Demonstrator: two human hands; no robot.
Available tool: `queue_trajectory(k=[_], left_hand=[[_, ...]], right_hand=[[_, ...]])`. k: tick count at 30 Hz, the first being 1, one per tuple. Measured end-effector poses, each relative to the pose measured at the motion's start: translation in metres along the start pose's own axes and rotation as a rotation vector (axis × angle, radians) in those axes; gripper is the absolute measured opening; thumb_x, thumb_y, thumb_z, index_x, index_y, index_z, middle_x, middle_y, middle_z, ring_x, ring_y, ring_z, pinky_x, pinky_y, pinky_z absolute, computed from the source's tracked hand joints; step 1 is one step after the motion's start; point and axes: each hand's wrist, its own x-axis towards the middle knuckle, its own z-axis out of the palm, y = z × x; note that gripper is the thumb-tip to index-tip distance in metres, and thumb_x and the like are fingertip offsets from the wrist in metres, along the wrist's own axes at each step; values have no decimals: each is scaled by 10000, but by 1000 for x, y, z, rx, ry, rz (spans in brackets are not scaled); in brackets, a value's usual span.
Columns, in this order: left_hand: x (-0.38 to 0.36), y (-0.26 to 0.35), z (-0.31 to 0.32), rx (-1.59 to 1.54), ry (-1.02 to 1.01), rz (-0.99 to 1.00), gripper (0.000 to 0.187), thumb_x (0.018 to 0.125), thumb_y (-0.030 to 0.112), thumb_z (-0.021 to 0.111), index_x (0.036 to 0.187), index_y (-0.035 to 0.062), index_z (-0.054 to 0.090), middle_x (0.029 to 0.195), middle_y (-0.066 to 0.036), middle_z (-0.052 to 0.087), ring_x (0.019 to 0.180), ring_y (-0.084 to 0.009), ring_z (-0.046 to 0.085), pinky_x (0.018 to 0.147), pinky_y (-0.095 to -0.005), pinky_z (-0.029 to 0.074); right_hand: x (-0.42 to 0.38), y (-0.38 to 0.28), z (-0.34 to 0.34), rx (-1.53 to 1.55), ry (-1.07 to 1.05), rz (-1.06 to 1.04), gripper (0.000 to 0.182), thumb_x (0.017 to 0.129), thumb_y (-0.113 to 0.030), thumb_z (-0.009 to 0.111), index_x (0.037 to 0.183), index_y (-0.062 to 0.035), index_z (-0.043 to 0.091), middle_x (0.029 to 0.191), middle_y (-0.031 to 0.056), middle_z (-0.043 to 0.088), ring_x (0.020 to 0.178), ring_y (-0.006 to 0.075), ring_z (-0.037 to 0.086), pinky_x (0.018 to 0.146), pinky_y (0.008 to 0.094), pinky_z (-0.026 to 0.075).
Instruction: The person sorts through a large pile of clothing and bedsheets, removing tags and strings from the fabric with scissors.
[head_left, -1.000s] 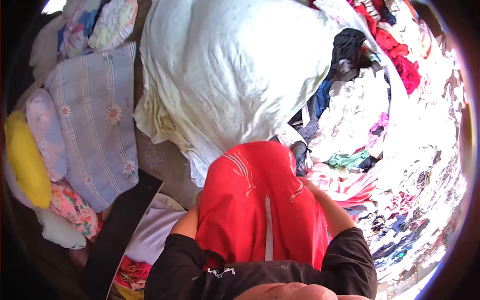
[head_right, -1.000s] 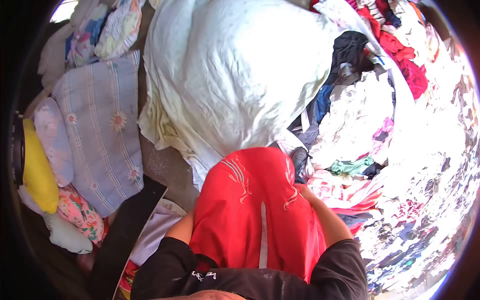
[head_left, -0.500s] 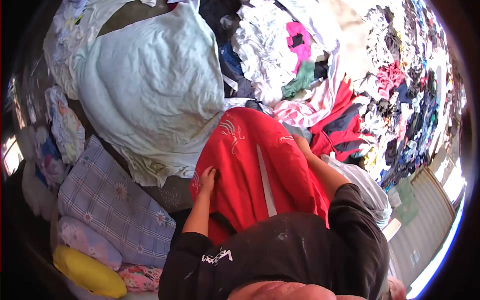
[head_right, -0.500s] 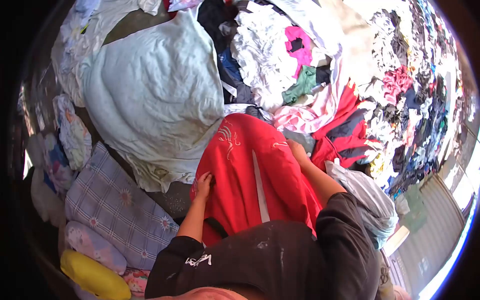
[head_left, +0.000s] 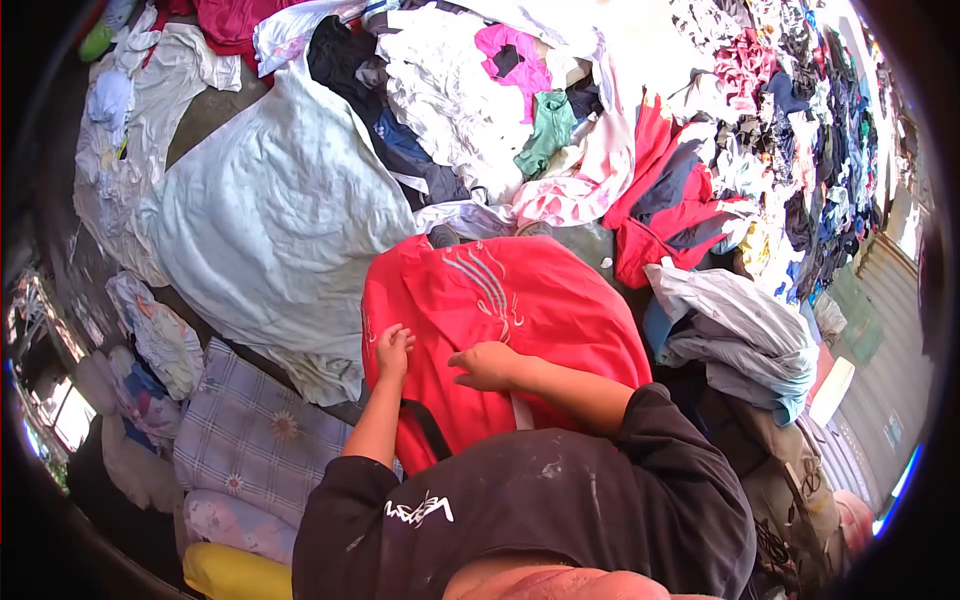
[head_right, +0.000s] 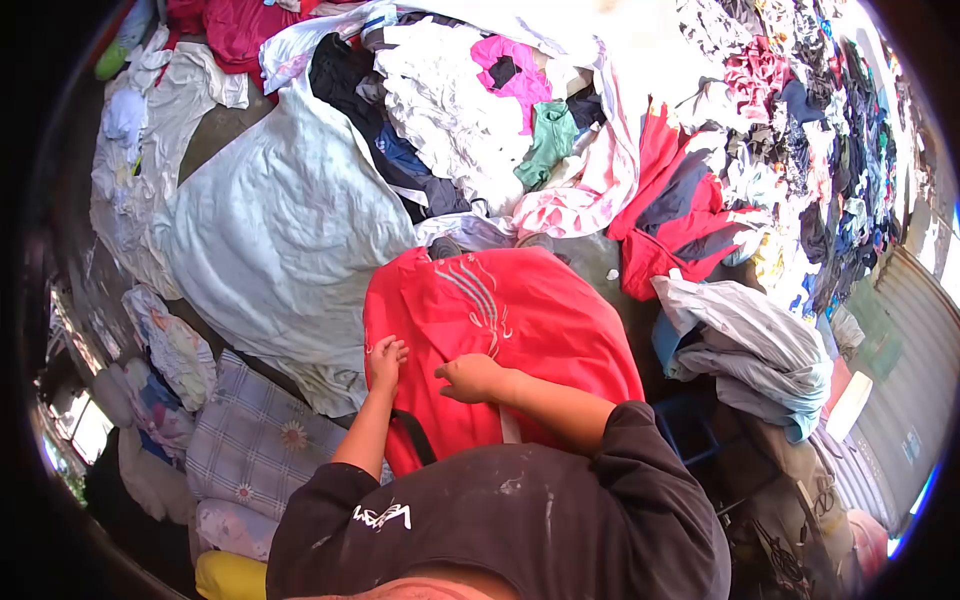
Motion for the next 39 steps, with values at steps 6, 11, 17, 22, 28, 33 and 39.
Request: queue_trajectory(k=[6,11,17,22,28,33,39], left_hand=[[28,55,56,333,-44,404,443,954,153,597,1340,-29,476,1309,-226,572,1187,-328,587,986,-381,486],[30,79,166,854,-230,590,543,876,229,671,1351,29,498,1371,-244,518,1283,-391,497,1080,-452,411],[38,80,290,802,-583,428,512,918,256,611,1347,0,498,1323,-214,576,1235,-349,554,1037,-428,453],[71,94,340,928,-698,608,532,908,257,635,1363,23,493,1357,-217,536,1234,-367,537,1032,-456,441],[88,141,325,1035,-612,936,581,829,208,718,1332,5,511,1332,-235,524,1183,-368,554,988,-459,452],[68,161,304,872,-422,1102,569,790,170,754,1292,0,547,1315,-233,523,1189,-355,555,1007,-467,442],[55,107,302,1098,-241,1305,586,790,234,745,1291,0,554,1304,-230,538,1151,-334,570,924,-425,466]], right_hand=[[8,124,-12,-4,292,180,347,897,-302,612,1154,-71,641,1019,170,695,968,368,660,860,468,526],[30,244,-51,-327,468,402,296,844,-279,673,1065,-84,651,1088,132,622,1084,323,604,903,489,502],[87,404,-112,-35,412,283,293,830,-265,678,1030,-51,690,1016,182,697,979,343,670,875,452,524],[154,475,-206,-26,720,381,211,820,-249,678,854,-43,705,856,169,710,807,348,692,752,450,541],[253,489,-295,117,1346,148,242,837,-226,699,956,-16,679,944,158,677,829,319,656,781,408,520],[306,489,-345,200,1482,85,373,818,-275,718,1073,-7,675,906,169,699,810,329,663,769,395,521],[312,501,-347,230,1539,7,422,800,-257,755,1077,52,680,856,148,703,730,235,658,703,366,531]])
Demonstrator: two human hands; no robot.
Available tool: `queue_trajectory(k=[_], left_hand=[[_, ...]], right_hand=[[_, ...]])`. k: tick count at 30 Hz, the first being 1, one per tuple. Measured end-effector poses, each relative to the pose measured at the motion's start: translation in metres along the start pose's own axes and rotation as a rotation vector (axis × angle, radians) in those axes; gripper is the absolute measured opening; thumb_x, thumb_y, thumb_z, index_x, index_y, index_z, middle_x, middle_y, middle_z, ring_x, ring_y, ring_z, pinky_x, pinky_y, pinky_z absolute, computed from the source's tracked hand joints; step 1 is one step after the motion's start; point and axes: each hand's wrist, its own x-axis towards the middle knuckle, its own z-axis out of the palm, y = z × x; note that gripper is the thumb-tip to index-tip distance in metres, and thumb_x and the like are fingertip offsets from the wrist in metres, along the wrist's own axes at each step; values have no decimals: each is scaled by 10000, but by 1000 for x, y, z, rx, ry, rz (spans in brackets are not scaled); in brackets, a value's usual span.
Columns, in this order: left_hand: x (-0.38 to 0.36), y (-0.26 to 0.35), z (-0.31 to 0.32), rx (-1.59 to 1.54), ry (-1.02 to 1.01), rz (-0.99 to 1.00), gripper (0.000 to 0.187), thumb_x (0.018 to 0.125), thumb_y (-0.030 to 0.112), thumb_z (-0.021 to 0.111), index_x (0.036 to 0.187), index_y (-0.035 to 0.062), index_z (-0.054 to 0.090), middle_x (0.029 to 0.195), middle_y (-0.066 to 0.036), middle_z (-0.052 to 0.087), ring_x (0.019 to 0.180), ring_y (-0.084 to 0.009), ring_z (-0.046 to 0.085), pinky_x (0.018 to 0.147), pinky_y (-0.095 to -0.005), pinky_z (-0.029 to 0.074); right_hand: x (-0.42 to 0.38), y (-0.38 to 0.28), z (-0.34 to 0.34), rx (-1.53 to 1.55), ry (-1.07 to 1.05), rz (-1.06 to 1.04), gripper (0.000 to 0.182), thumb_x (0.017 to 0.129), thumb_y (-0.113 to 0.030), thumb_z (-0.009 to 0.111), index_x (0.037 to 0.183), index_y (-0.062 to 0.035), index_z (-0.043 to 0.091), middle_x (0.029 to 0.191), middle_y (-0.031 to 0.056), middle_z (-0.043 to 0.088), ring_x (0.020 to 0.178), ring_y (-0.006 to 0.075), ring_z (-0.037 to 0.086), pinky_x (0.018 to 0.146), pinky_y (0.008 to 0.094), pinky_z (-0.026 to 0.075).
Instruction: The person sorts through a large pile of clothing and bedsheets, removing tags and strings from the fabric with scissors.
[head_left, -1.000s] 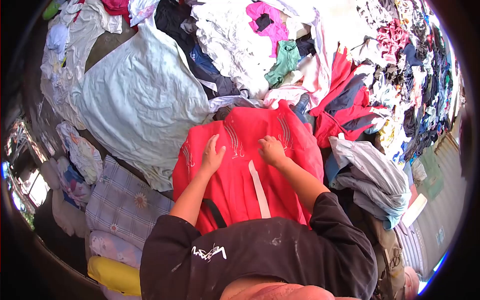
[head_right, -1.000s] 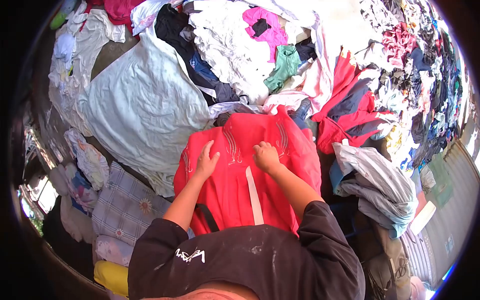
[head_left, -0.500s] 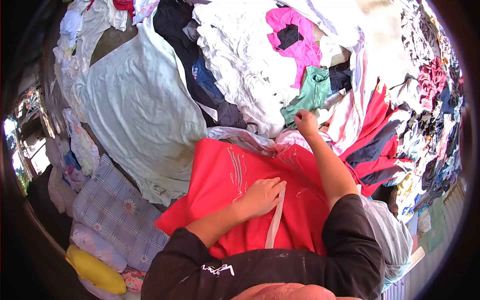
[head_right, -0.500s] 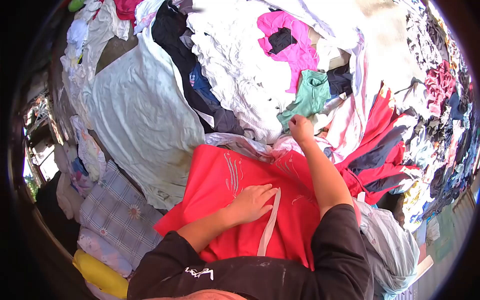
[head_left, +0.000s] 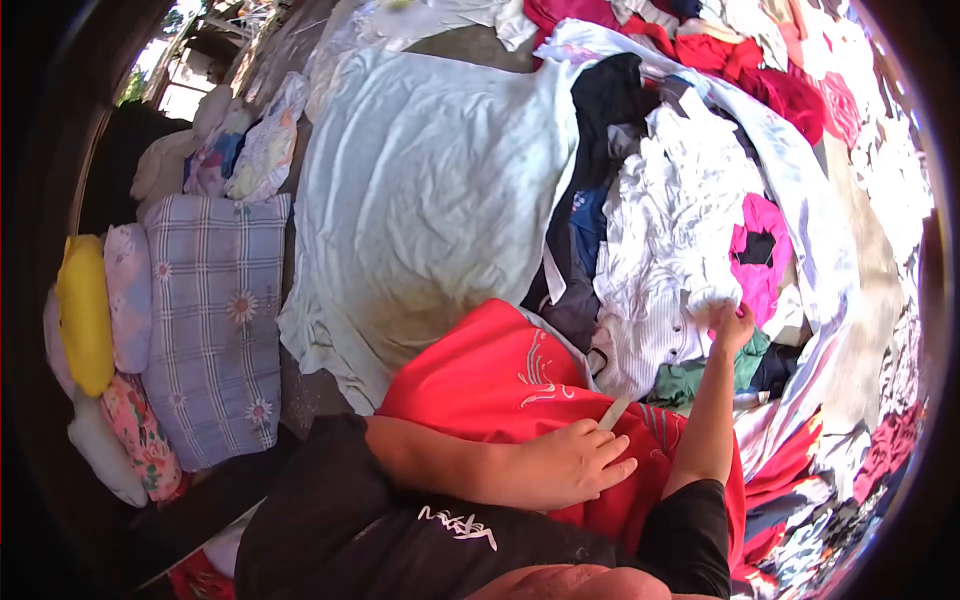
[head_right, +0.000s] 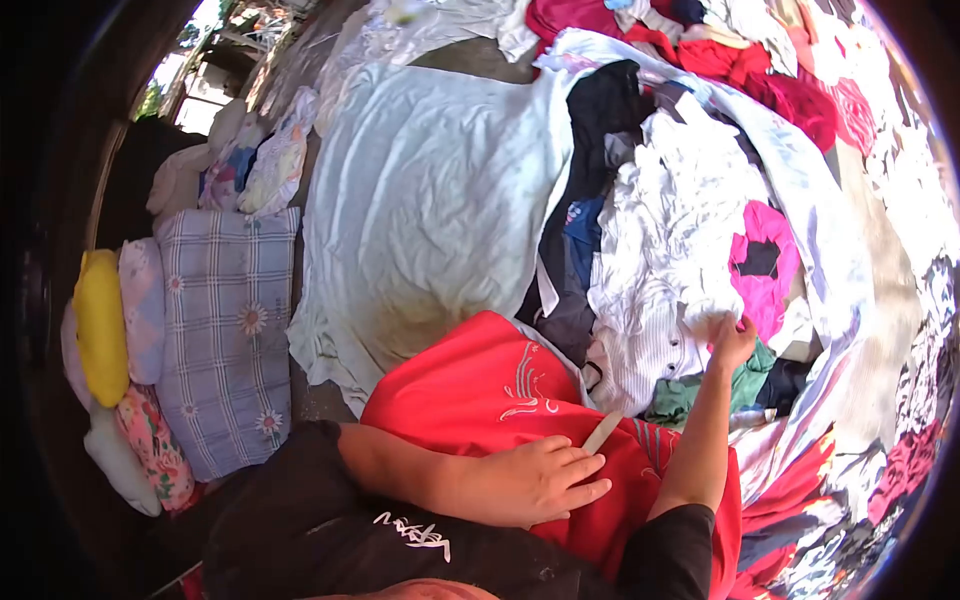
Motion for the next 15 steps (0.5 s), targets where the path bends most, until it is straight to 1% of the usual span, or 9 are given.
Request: queue_trajectory(k=[1,2,4,6,8,9,11,13,15], left_hand=[[-3,5,2,156,-18,49,586,797,277,732,1288,12,553,1222,-186,574,1075,-296,598,862,-387,468],[-4,3,2,95,-19,56,584,796,281,731,1284,14,552,1178,-170,582,1043,-287,608,846,-386,472],[-8,8,17,-95,-46,78,580,793,289,730,1275,20,551,1088,-136,597,978,-268,626,815,-384,479],[-9,-3,27,12,53,-24,533,800,273,726,1236,18,555,967,-125,614,856,-285,648,734,-404,501],[-7,-22,23,113,145,-87,439,812,246,702,1167,22,574,884,-140,641,805,-327,669,686,-442,527],[-2,-36,28,139,80,-198,421,822,253,692,1153,21,578,914,-166,658,828,-343,679,704,-462,536],[1,-47,11,176,185,-292,435,832,264,681,1166,13,557,943,-193,673,867,-369,683,737,-482,539],[1,-54,0,110,268,-400,523,830,245,685,1251,-9,508,963,-222,675,900,-388,677,748,-492,539],[1,-73,10,146,302,-496,781,809,248,711,1441,-2,326,1032,-247,657,915,-401,674,752,-492,539]], right_hand=[[-4,-19,-14,-114,-85,-42,335,795,-244,749,937,58,713,770,127,695,690,225,652,689,359,528],[-6,-24,-13,-6,-112,76,324,789,-254,739,780,65,685,664,103,651,625,204,617,633,365,504],[-11,-22,-20,-94,-109,-108,322,800,-245,723,747,60,636,646,94,615,586,180,571,577,372,467],[-42,-65,-39,140,-155,6,297,821,-221,700,728,39,592,629,86,582,561,179,538,561,379,445],[-48,-53,-36,144,-227,-28,251,837,-190,684,766,26,579,636,82,576,554,183,542,545,365,453],[-67,-77,-46,253,-260,5,244,846,-187,678,793,17,556,646,92,581,517,195,569,491,364,458],[-112,-138,-78,373,-393,69,178,892,-138,638,911,10,540,669,109,607,473,203,630,408,322,474],[-142,-160,-96,409,-423,-35,176,946,-145,602,991,18,555,756,115,676,598,194,691,453,279,494],[-183,-192,-129,427,-535,-151,151,949,-124,606,994,9,550,817,100,687,691,174,706,501,264,496]])
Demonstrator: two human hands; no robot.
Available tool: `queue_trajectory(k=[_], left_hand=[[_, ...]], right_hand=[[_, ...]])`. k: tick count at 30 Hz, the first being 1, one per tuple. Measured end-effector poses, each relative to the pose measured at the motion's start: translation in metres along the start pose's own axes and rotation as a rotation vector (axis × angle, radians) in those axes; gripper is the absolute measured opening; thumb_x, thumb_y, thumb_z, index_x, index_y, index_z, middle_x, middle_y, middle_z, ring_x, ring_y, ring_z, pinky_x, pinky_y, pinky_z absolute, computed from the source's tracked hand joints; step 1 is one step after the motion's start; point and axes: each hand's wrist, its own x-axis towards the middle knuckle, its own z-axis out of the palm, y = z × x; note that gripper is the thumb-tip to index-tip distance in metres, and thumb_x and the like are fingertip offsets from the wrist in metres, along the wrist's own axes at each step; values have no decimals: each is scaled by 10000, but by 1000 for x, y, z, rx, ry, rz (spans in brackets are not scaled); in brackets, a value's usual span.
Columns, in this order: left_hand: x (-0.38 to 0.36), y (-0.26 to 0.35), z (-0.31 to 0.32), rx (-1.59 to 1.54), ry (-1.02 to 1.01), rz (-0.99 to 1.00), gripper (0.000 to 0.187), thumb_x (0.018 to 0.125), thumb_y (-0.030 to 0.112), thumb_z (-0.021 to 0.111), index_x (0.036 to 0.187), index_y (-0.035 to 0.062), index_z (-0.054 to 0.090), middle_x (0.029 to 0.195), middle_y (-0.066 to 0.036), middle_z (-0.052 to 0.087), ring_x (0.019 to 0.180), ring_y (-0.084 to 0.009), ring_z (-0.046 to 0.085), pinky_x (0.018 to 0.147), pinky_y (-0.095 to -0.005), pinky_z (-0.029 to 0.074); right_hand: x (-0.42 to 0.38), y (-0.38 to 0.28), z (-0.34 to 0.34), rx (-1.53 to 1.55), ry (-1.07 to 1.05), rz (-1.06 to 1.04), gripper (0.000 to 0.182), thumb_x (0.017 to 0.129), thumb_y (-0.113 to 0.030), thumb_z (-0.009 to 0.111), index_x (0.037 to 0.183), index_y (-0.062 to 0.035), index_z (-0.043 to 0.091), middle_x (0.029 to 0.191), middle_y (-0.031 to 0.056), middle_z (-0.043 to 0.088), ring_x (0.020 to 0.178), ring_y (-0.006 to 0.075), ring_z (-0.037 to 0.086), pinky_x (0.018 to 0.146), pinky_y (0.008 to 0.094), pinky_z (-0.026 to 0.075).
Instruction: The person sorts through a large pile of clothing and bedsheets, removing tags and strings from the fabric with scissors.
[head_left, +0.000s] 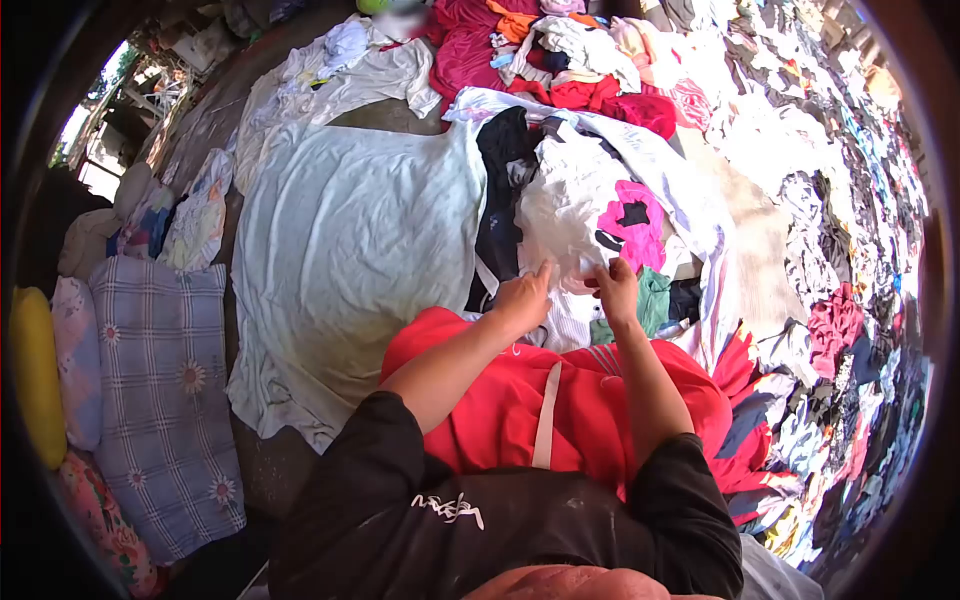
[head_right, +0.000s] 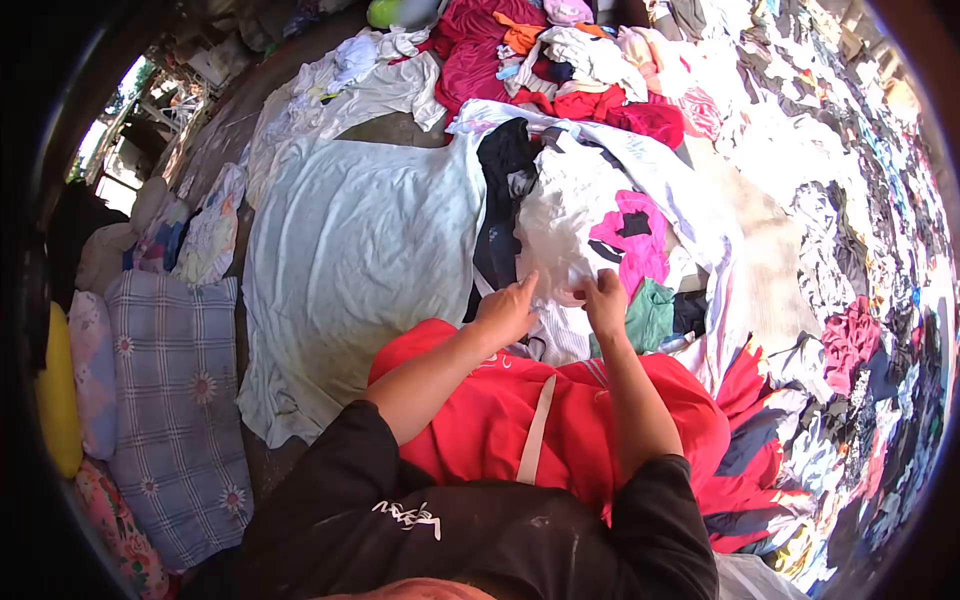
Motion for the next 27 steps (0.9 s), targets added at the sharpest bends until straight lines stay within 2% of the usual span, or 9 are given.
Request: queue_trajectory(k=[4,8,10,12,15,20,21,23,27], left_hand=[[-5,-21,23,-28,88,5,1018,837,274,668,1575,109,-15,1015,-266,609,823,-427,680,718,-496,552],[-24,-11,49,-249,9,495,229,841,234,616,994,73,672,919,-162,685,775,-312,687,715,-414,553],[-34,-13,120,-1584,-836,-264,228,917,285,525,967,101,651,979,-50,705,792,-205,631,805,-348,524],[-53,-10,136,-637,-714,735,509,802,194,769,1239,5,588,1146,-76,680,1045,-188,631,970,-346,478],[-92,33,12,-196,-1054,-122,614,731,165,804,1282,1,586,1174,-119,679,1064,-254,634,968,-363,484],[46,-198,-102,-947,-27,-460,439,768,76,701,1189,-14,619,1019,-168,663,776,-293,684,616,-405,577],[39,-190,-192,-876,712,-447,561,747,103,707,1274,-4,547,1044,-159,646,824,-252,667,678,-372,554],[7,-159,-312,-1204,1173,-10,965,803,78,723,1528,61,86,1491,-206,342,1354,-272,401,1096,-388,341],[15,-79,-272,-971,825,143,710,909,112,680,1482,19,270,1481,-215,371,1356,-284,415,1114,-383,351]], right_hand=[[-131,-114,1,94,-574,46,83,951,-25,616,996,-10,548,891,78,675,784,156,699,617,256,505],[-180,-182,-46,157,-946,51,75,952,-5,616,1022,-1,590,853,77,697,763,142,702,643,261,543],[-155,-161,-69,325,-858,122,88,977,-82,603,1015,-4,605,766,79,684,669,153,693,568,262,546],[-124,-136,-77,30,-488,76,144,960,-149,629,941,-6,637,757,65,680,604,141,657,514,253,516],[-83,-82,-92,-138,-271,-21,156,909,-150,638,915,5,653,791,65,687,658,140,670,530,265,523],[-77,-82,-93,-124,-329,85,162,934,-168,632,958,-8,648,886,76,709,760,159,703,561,265,529],[-77,-88,-92,-111,-330,87,166,936,-168,629,962,-4,648,890,76,710,769,165,707,569,268,533],[-69,-83,-90,34,-251,46,171,910,-149,642,954,15,655,830,69,697,720,154,700,559,265,533],[-42,-73,-75,-41,-220,49,170,891,-158,652,921,9,669,795,68,697,697,157,700,547,288,526]])
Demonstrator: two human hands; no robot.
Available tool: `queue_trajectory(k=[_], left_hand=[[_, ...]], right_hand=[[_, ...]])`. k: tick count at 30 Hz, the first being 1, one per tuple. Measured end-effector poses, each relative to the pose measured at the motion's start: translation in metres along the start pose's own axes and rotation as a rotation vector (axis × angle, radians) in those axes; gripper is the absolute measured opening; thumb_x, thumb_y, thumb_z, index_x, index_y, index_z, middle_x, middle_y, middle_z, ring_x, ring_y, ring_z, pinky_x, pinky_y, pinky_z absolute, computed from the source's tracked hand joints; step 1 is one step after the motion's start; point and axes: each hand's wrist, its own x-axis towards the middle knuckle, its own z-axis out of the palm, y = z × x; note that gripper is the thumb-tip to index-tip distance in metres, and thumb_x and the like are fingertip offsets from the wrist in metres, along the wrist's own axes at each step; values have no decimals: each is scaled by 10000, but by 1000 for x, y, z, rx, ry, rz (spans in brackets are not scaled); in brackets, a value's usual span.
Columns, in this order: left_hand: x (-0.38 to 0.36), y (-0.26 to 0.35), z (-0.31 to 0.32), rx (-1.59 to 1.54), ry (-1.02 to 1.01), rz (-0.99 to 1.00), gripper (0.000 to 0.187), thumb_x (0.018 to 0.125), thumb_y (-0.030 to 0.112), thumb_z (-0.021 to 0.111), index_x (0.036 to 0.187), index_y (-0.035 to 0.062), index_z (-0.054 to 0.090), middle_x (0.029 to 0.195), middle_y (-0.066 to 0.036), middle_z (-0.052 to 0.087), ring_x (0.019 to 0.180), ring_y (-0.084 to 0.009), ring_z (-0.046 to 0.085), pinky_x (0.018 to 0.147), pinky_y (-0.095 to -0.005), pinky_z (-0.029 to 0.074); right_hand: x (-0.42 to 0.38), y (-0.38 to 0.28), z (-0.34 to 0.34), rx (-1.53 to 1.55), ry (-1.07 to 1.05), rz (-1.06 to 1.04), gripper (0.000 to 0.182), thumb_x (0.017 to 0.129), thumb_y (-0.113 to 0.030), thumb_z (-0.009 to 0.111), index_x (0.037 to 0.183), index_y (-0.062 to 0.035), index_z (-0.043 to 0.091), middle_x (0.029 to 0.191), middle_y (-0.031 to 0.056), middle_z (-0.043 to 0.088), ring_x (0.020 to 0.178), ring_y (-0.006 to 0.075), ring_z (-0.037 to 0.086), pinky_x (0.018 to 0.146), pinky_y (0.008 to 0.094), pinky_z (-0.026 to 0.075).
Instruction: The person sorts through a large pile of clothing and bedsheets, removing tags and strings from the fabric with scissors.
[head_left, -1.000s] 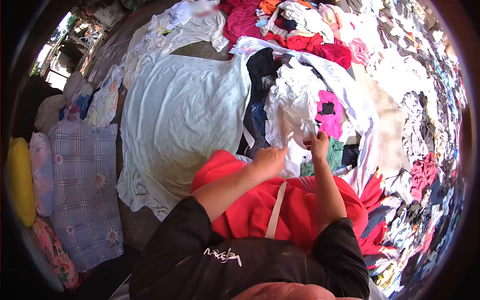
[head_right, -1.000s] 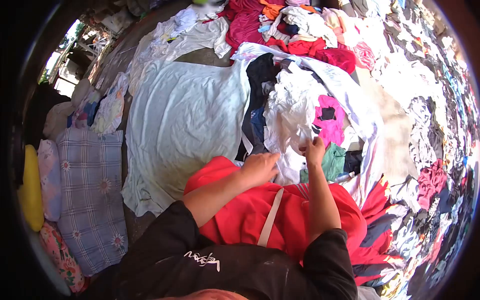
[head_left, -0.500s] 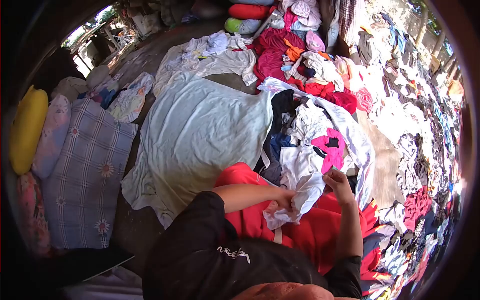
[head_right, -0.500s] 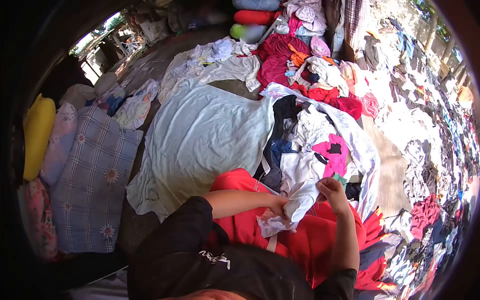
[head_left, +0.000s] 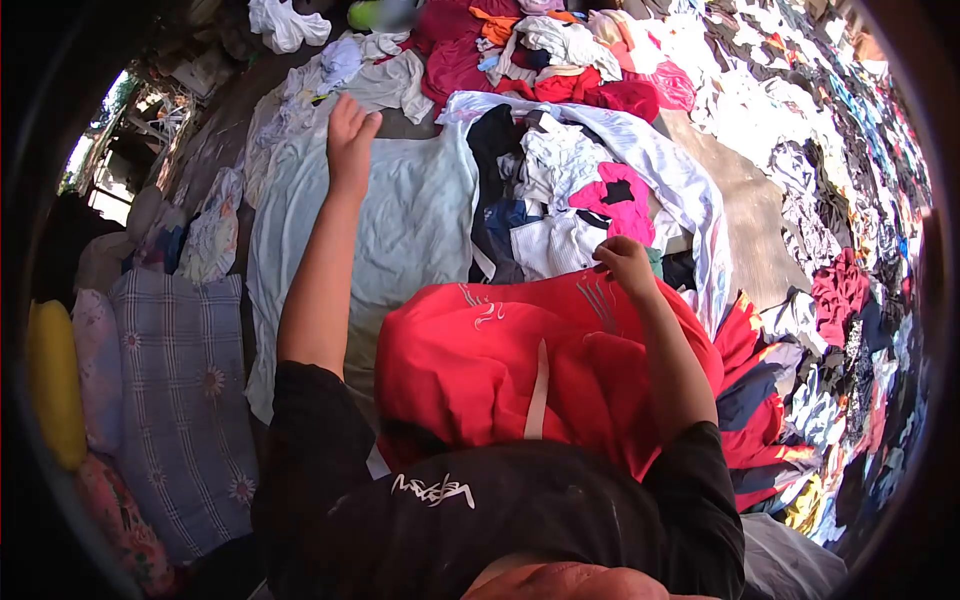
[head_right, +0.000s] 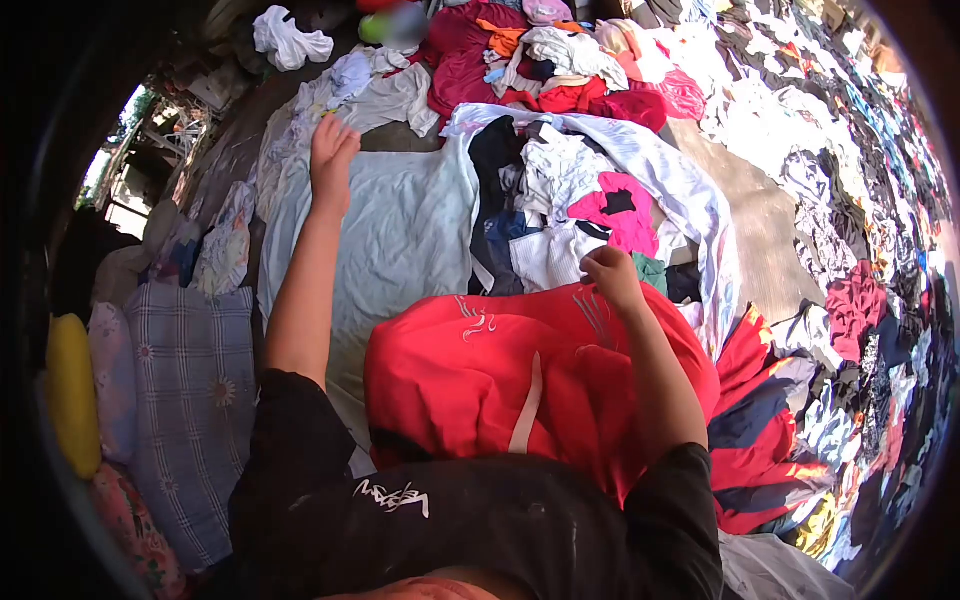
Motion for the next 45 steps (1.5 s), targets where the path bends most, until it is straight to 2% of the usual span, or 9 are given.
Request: queue_trajectory(k=[3,6,10,12,20,27,36,42,45], left_hand=[[-129,-20,92,360,-813,-419,565,929,191,665,1417,9,445,1291,-221,599,1208,-254,585,986,-340,475],[-213,-8,141,787,-1729,13,621,885,305,669,1411,54,454,1233,-210,619,1118,-348,623,939,-448,503],[-262,-41,161,601,-1525,182,602,850,274,691,1363,28,496,1134,-189,625,1065,-331,625,892,-453,496],[-267,-52,151,734,-1489,309,592,833,257,692,1349,28,517,1224,-212,595,1062,-306,624,890,-407,478],[-225,-62,154,884,-1426,343,543,865,212,646,1367,48,520,1318,-226,544,1167,-305,559,945,-421,448],[-225,-73,159,859,-1436,322,516,860,230,668,1326,44,549,1328,-207,530,1186,-321,557,976,-428,448],[-189,-92,181,594,-839,99,585,887,223,688,1374,-15,468,1247,-221,596,1094,-349,632,927,-414,515],[-175,-76,197,274,-535,233,828,814,156,762,1487,11,301,1477,-252,392,1378,-409,386,1126,-431,350],[-178,-44,193,221,-564,338,598,858,152,710,1396,30,479,1409,-241,484,1350,-389,439,1103,-414,372]], right_hand=[[51,40,18,-112,-2,39,189,847,-153,663,848,34,686,709,90,690,599,170,686,515,310,530],[102,104,30,-280,6,166,188,838,-145,671,884,33,706,736,112,708,605,194,705,516,311,541],[168,165,28,-585,207,138,181,784,-173,661,838,-23,745,709,141,714,610,209,709,642,348,568],[202,184,26,-709,356,127,199,786,-209,636,844,-60,755,849,198,719,828,354,710,790,446,554],[280,169,-4,-690,735,210,236,841,-236,636,974,-50,692,1018,223,690,959,400,677,798,495,543],[293,172,-32,-713,646,59,223,839,-226,629,963,-55,699,984,204,689,929,402,671,825,484,532],[143,-96,-95,45,308,-368,132,1014,-177,524,987,-48,514,650,20,537,459,91,468,421,243,366],[7,-226,-77,383,144,-652,109,1018,-191,542,998,-88,516,694,28,593,473,94,512,409,229,386],[-16,-238,-70,500,222,-733,123,1015,-189,547,1018,-66,539,737,37,613,533,98,544,479,239,435]])
